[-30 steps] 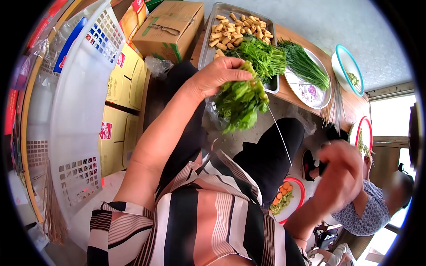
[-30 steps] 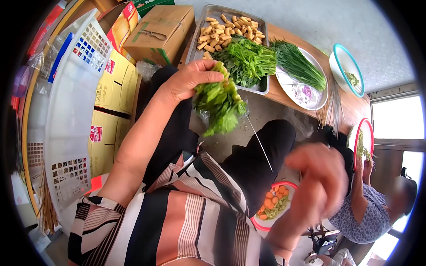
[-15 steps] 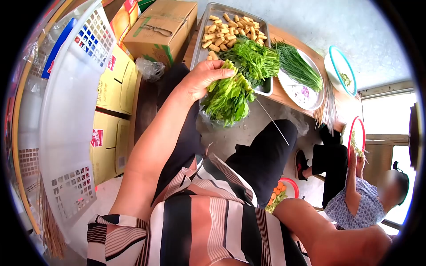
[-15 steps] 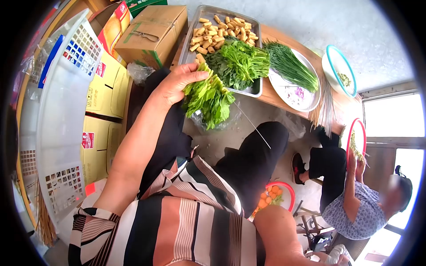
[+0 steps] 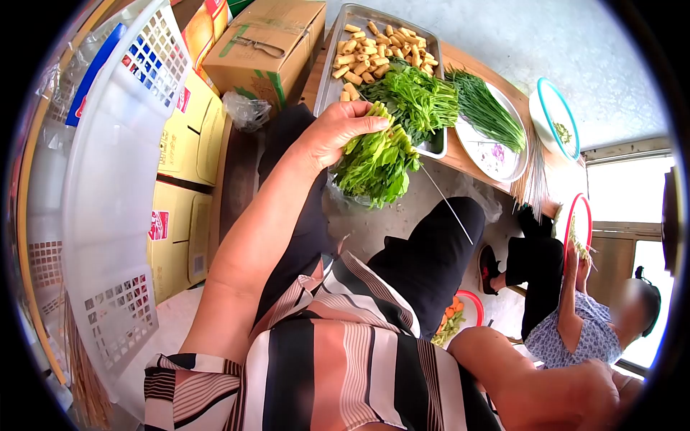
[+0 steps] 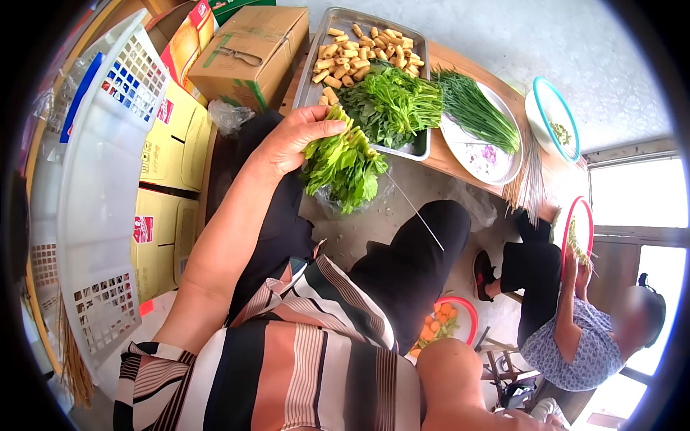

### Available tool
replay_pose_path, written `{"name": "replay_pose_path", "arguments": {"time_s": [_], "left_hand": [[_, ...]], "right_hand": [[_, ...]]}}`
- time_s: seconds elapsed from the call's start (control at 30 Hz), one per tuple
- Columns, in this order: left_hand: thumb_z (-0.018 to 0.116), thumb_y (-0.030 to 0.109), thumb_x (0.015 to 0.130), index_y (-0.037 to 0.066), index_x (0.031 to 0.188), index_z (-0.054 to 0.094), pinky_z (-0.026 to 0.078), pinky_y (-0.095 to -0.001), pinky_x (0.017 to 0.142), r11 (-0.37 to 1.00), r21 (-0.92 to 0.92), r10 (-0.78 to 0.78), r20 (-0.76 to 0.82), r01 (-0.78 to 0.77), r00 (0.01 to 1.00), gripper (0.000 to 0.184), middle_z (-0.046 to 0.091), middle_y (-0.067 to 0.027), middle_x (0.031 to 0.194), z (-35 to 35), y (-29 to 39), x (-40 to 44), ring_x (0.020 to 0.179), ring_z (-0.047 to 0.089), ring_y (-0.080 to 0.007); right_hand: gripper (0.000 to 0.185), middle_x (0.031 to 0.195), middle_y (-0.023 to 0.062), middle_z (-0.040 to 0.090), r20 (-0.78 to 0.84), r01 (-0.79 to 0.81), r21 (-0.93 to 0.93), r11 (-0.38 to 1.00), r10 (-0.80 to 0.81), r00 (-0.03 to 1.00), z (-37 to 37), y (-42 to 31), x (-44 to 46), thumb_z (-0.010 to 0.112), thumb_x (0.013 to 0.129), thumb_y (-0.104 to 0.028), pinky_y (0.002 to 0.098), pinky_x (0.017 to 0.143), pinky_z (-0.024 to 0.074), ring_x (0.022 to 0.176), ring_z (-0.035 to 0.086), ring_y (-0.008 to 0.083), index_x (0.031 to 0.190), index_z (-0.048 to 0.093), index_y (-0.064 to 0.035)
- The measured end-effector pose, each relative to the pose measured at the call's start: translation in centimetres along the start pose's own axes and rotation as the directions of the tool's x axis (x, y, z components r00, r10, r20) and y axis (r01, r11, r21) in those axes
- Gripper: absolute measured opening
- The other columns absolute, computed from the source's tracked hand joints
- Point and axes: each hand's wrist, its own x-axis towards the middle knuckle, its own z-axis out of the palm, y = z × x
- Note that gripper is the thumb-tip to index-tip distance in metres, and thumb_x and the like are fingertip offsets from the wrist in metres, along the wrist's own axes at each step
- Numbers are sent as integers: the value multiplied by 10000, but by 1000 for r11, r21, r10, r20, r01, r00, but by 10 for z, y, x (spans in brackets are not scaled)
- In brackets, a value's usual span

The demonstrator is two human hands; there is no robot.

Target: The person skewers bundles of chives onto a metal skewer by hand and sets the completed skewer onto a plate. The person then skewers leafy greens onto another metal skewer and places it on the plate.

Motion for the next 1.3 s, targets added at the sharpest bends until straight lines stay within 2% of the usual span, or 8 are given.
{"name": "replay_pose_path", "arguments": {"time_s": [0.43, 0.57, 0.63, 0.7, 0.73, 0.83, 1.03, 1.3], "left_hand": [[687, 140, 836, 5, 1026, 635, 490, -252, 810, 1000, 0, 4, 27, -4, 1000, 239, 663, -36, 943, 2, -2, 1, 859, 622, -104], [680, 134, 840, -4, 1064, 619, 491, -253, 825, 1000, -3, -9, 63, 10, 998, 271, 659, -42, 975, 1, -5, 3, 877, 626, -111], [680, 136, 840, -2, 1074, 616, 491, -254, 828, 1000, -27, -12, 75, 15, 997, 279, 658, -41, 981, 1, -7, 3, 882, 626, -111], [684, 135, 837, 3, 1063, 621, 489, -256, 830, 1000, 11, 15, 41, -15, 999, 269, 659, -37, 972, 3, -6, 3, 880, 623, -108], [687, 135, 834, 6, 1050, 627, 484, -253, 833, 1000, 14, 8, 45, -9, 999, 258, 661, -32, 959, 1, -8, 4, 877, 620, -102], [687, 131, 835, 9, 1030, 637, 479, -247, 826, 999, 40, 11, 33, -12, 999, 235, 663, -28, 950, 3, -7, 4, 867, 615, -96], [701, 156, 833, 18, 1001, 661, 471, -236, 807, 997, 80, 15, 73, -21, 997, 221, 670, -21, 919, 1, -6, 1, 848, 609, -85], [707, 166, 828, 7, 1019, 669, 483, -242, 818, 999, 33, 14, 56, -15, 998, 251, 675, -27, 918, 3, -1, 0, 857, 620, -100]], "right_hand": [[224, 961, 107, 617, -31, -91, 52, 995, 92, 995, 5, 2, 13, 645, 774, -97, 338, 732, 453, 827, 577, 223, 977, 616, -8], [225, 973, 106, 618, -142, -526, -165, 834, 507, 850, 26, 54, -3, 657, 772, -93, 337, 735, 452, 836, 577, 221, 977, 617, -11], [266, 981, 89, 621, -118, -611, -352, 710, 613, 781, 37, 104, -26, 683, 786, -84, 306, 708, 457, 840, 585, 206, 1030, 603, -10], [309, 981, 110, 620, -54, -635, -416, 651, 679, 732, 43, 124, -47, 684, 796, -114, 305, 685, 466, 837, 587, 212, 1068, 589, -2], [317, 970, 114, 622, -34, -591, -461, 662, 653, 757, 46, 131, -55, 683, 805, -125, 302, 641, 471, 803, 592, 210, 1082, 587, -3], [250, 798, 87, 633, -1, -733, -344, 588, 780, 626, 52, 133, -59, 662, 816, -94, 301, 579, 464, 617, 576, 195, 1046, 596, -21], [102, 698, 117, 590, -62, -690, -344, 637, 718, 694, 59, 134, -67, 611, 852, -45, 294, 550, 440, 555, 538, 174, 950, 620, -19], [73, 661, 111, 555, -67, -738, -308, 600, 760, 646, 56, 127, -66, 588, 875, -36, 269, 544, 416, 545, 471, 141, 935, 619, -10]]}}
